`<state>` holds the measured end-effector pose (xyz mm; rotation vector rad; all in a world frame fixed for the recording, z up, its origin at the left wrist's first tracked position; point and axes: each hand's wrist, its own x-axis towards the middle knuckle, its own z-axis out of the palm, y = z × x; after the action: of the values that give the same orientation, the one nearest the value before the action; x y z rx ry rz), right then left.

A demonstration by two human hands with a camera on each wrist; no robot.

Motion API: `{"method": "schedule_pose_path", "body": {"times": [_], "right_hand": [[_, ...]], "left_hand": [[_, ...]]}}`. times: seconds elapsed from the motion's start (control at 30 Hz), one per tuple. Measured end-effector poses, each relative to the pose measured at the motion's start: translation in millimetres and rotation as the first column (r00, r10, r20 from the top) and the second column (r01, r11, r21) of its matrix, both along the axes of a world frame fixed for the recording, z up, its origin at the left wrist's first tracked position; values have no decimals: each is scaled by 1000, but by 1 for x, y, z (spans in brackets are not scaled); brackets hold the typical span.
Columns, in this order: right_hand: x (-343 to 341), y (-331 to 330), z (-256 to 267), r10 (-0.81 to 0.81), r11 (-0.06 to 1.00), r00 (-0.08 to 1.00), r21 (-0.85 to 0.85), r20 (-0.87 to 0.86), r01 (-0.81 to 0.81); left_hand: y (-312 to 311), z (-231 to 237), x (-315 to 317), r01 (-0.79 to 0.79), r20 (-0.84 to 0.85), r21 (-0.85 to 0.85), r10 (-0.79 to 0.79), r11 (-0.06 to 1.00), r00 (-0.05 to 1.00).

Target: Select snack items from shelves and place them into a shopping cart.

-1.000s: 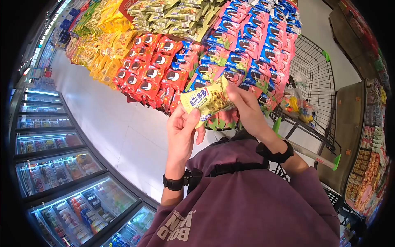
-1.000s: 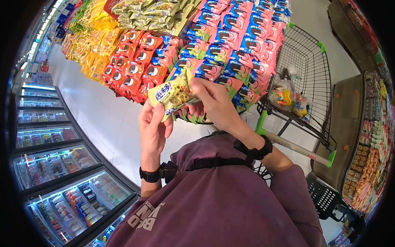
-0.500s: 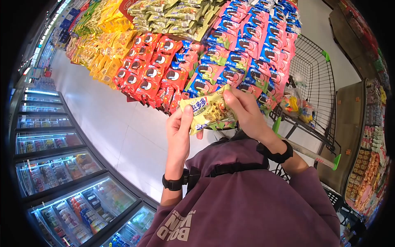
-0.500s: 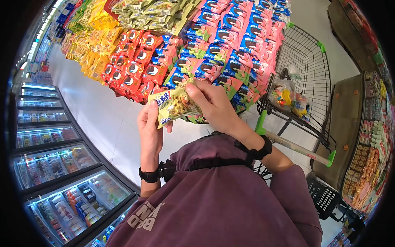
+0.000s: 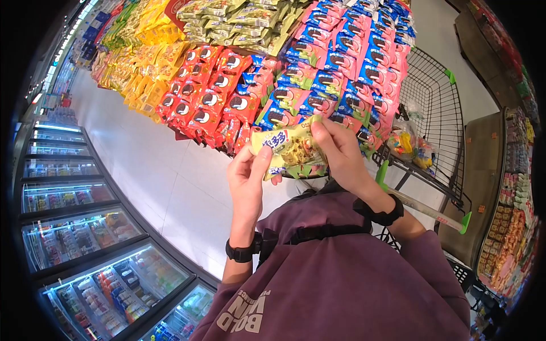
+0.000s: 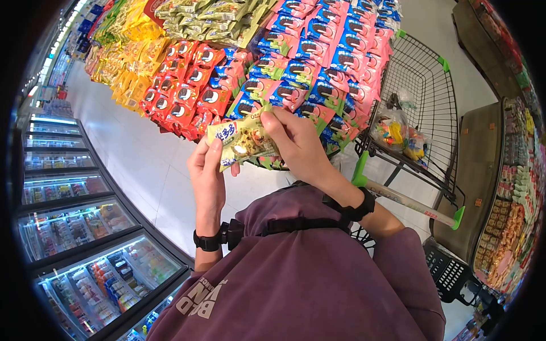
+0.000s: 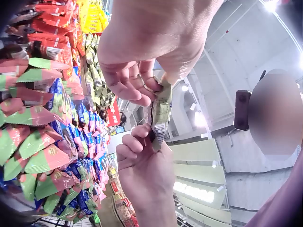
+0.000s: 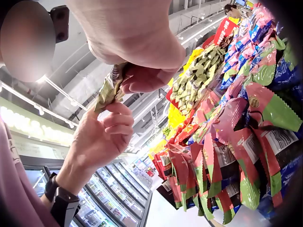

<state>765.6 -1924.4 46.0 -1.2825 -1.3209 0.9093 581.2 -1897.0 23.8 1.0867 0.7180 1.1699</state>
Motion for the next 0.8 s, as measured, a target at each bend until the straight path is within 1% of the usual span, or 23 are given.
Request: {"method": "schedule_pose_path", "body": {"times": [0.1,0.17,0.2,0.27,0.37,0.4,0.47,0.5,0.7,0.77,0.8], "right_hand": [[1,-1,1,30,999,992,-41,-119,-35],[-1,-3,8,65,997,980,-36,-187,-73],[0,-3,7,65,998,993,-11,-101,-66],[5,-2,5,57,997,996,43,74,-60],[8,0,1,128,976,989,170,78,-140],[10,2,0,131,965,983,210,129,-156],[13,3,-1,129,938,964,287,231,-195],[13,3,0,130,939,963,283,235,-196],[16,0,2,144,938,955,271,257,-215],[16,-2,2,150,945,955,248,254,-214],[14,-2,2,148,953,964,228,222,-199]], "left_hand": [[2,-7,-1,14,1,24,-14,1000,1000],[2,-7,0,2,88,5,-2,1000,996],[2,-6,0,-4,131,-5,4,1000,991],[3,-9,0,-44,131,24,40,999,991],[3,-9,0,-71,95,63,65,995,993],[3,-8,-1,-75,77,75,69,994,995],[4,-10,-3,-37,45,174,29,984,999],[5,-11,-4,-17,27,223,12,975,1000],[4,-14,-6,9,-7,268,-7,963,1000],[5,-10,-5,-1,-107,388,47,922,993],[5,-8,-4,-2,-154,445,78,895,985]]}}
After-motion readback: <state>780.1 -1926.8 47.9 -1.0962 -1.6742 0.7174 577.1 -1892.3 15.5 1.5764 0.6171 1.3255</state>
